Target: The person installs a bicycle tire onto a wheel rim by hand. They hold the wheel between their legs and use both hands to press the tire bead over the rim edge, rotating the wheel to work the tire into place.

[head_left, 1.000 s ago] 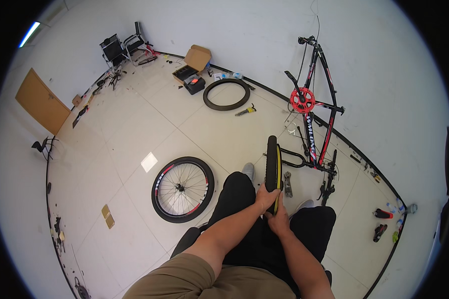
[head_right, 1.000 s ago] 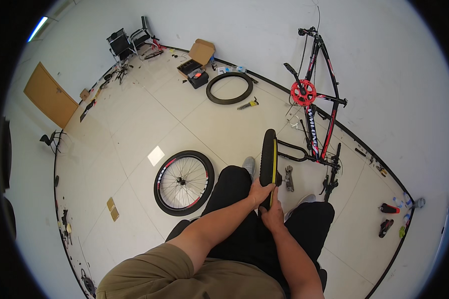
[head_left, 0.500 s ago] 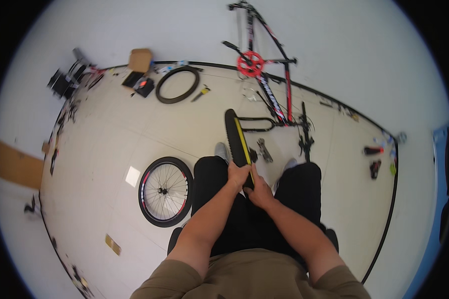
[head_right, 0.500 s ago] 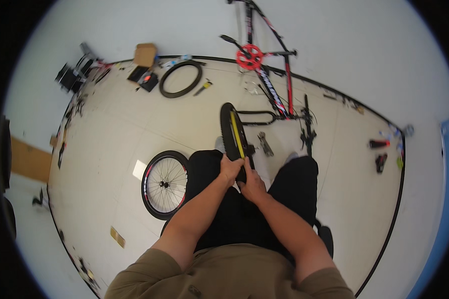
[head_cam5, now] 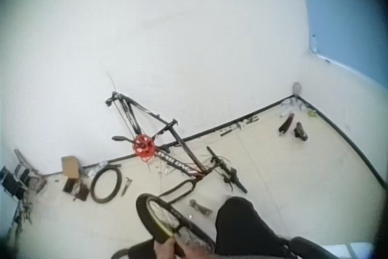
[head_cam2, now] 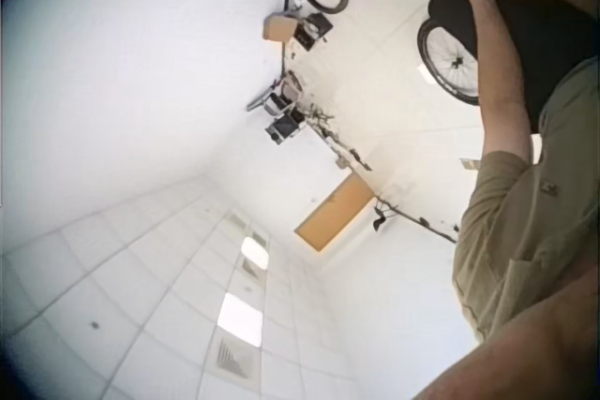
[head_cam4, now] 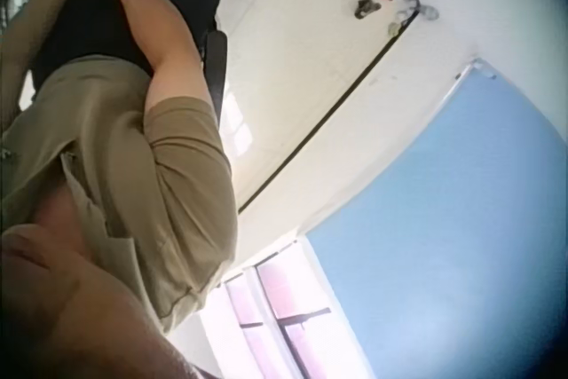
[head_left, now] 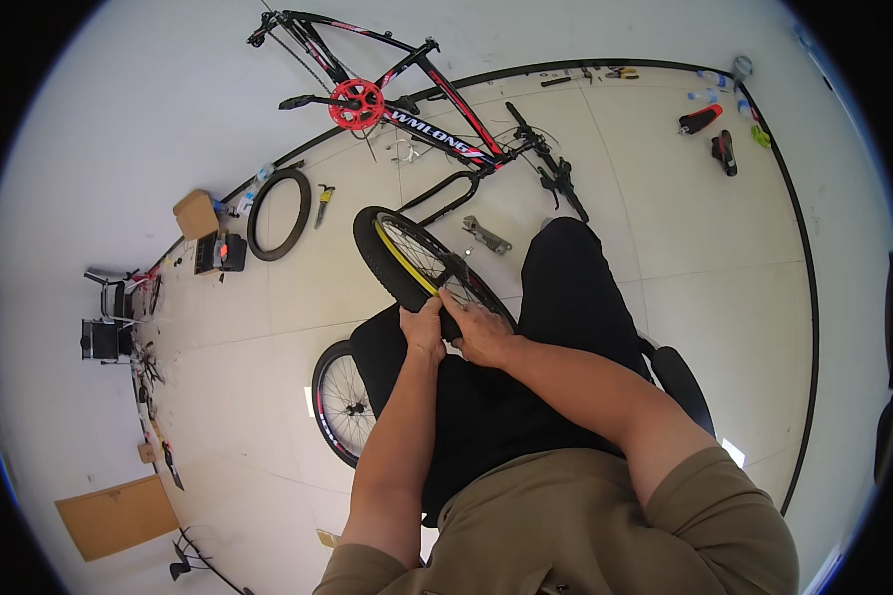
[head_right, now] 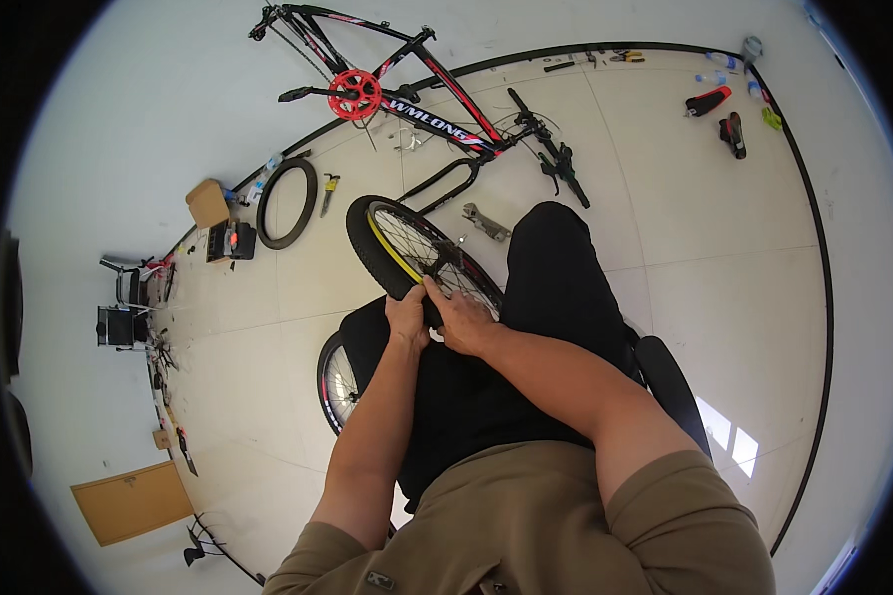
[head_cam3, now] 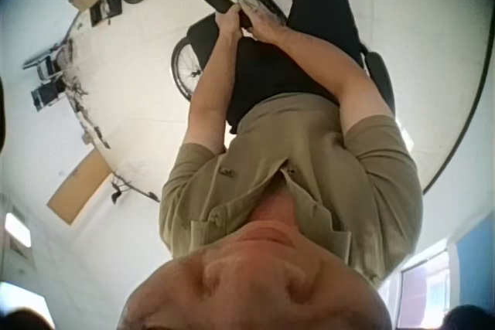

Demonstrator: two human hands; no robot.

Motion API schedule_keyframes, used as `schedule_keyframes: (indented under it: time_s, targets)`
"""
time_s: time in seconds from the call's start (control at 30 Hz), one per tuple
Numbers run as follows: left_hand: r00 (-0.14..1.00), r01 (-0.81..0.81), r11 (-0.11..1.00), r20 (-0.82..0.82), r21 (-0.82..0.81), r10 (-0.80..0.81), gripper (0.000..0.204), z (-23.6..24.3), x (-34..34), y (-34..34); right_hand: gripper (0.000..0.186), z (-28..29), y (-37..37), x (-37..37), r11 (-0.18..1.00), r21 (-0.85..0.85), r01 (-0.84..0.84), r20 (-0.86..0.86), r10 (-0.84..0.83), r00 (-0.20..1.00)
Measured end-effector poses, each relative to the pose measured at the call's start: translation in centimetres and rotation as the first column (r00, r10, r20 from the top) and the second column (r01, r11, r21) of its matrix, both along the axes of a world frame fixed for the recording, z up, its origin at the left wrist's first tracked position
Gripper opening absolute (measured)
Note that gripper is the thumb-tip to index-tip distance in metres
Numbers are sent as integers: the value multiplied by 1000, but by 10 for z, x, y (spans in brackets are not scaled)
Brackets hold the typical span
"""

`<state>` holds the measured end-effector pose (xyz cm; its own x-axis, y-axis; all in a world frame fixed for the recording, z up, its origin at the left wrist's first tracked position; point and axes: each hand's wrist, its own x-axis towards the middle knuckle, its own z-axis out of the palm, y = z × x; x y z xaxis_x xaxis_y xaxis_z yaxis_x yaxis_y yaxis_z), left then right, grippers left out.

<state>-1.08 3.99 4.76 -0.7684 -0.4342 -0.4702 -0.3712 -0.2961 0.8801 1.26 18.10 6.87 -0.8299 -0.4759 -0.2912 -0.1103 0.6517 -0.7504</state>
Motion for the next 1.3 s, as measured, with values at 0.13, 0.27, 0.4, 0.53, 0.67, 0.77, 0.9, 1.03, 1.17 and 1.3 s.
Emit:
schedule_keyframes:
  time_s: [0.13,0.27,0.4,0.53,0.67,0.77,0.9,1.03,1.17,1.3]
  targets:
    - [1000,-16,1000,11,-11,16,35,-1,0,-2,103,3,-1,-1,1000,5,-8,36,7,999]
    - [1000,-16,1000,6,9,16,35,-2,0,-5,102,5,-2,-3,1000,11,-12,49,11,999]
    - [1000,-19,1000,-12,3,19,34,-6,0,-6,101,7,-1,-4,1000,5,-13,66,13,998]
    - [1000,-23,1000,0,15,23,32,0,1,-1,102,7,2,-6,1000,4,-30,95,29,995]
    - [1000,-9,1000,-10,25,9,34,-4,1,-4,102,-1,0,-5,1000,-5,-28,57,28,998]
    - [999,-31,999,13,20,30,35,0,1,2,102,-5,1,-4,1000,4,-16,41,16,999]
    - [1000,-2,1000,-19,-13,2,41,-4,3,-5,102,0,-1,-5,1000,19,-24,50,23,999]
    - [1000,-2,1000,-9,5,2,43,6,3,2,102,1,1,-6,999,16,-34,79,32,996]
    - [1000,-22,1000,-4,7,22,39,9,2,2,101,1,1,-7,999,-11,-34,53,34,998]
    - [999,-40,998,-30,48,42,35,7,3,1,101,1,3,-8,999,-23,-34,32,35,999]
